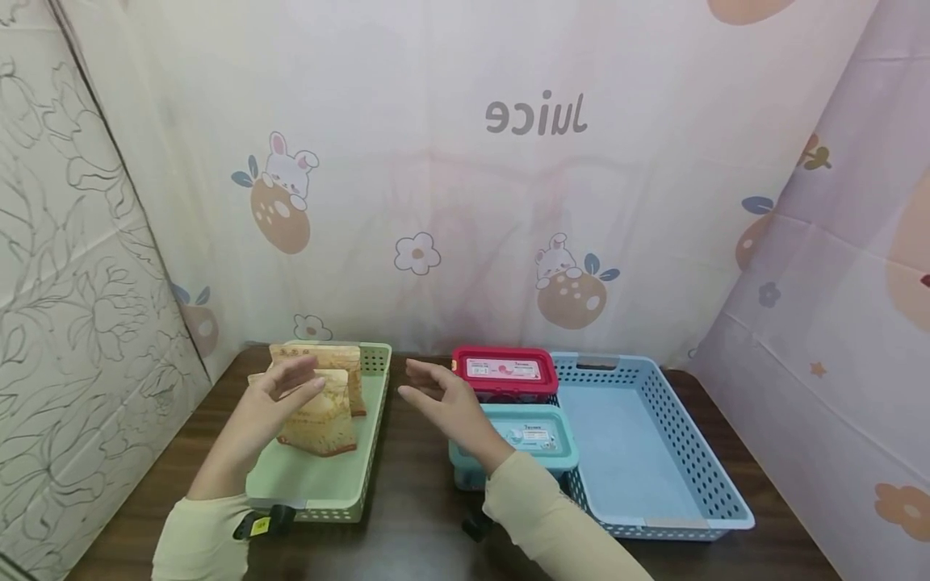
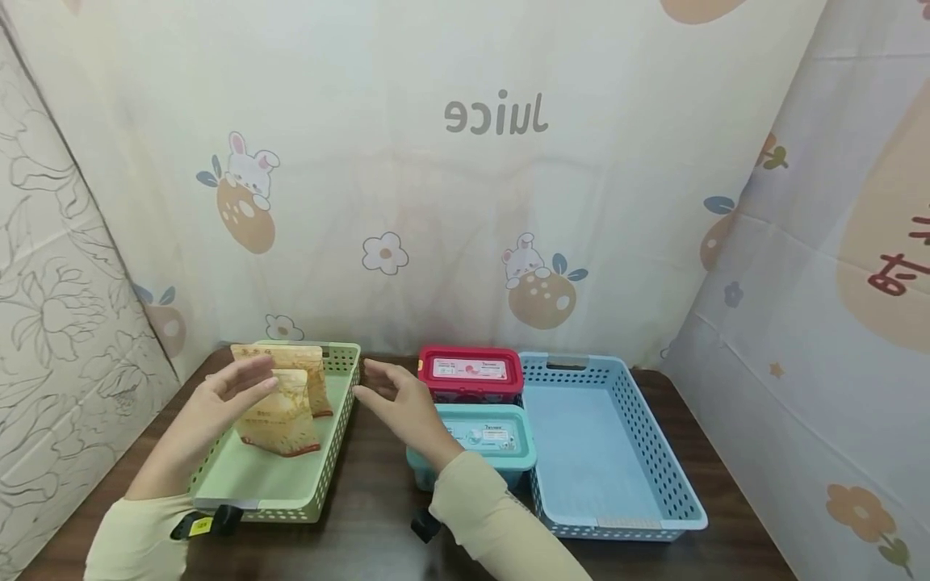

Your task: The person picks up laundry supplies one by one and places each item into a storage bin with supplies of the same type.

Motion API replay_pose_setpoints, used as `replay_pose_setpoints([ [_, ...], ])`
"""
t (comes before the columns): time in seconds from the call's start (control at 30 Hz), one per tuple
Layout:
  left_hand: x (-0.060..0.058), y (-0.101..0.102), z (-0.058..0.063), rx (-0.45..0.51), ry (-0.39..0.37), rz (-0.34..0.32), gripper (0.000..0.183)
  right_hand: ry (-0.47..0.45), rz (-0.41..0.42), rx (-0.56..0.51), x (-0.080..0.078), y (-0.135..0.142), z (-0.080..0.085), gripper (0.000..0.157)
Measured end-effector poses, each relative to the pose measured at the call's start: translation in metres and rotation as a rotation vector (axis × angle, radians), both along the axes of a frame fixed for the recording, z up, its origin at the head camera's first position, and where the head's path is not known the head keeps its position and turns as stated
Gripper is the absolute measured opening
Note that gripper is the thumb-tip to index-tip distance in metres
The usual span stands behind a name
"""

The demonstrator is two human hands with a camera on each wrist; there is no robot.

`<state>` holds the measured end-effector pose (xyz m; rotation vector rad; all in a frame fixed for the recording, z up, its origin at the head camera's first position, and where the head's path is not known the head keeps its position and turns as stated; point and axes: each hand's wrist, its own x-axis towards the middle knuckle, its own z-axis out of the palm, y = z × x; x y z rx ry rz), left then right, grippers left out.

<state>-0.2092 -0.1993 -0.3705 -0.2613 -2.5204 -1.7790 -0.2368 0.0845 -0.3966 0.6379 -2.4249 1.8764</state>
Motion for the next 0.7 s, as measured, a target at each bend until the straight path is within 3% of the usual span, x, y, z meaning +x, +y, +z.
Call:
replay_pose_setpoints([
  [0.47, -0.005, 0.036, -0.012, 0.013, 0.004, -0.109, 0.061, -0.024, -0.122, 0.153, 0.012, 0.053, 0.000, 0.065],
  [0.7, -0.004, 0.056, -0.014, 0.019, -0.019, -0.157, 0.059, 0.003, -0.183, 0.219, 0.021, 0.079, -0.004, 0.063],
])
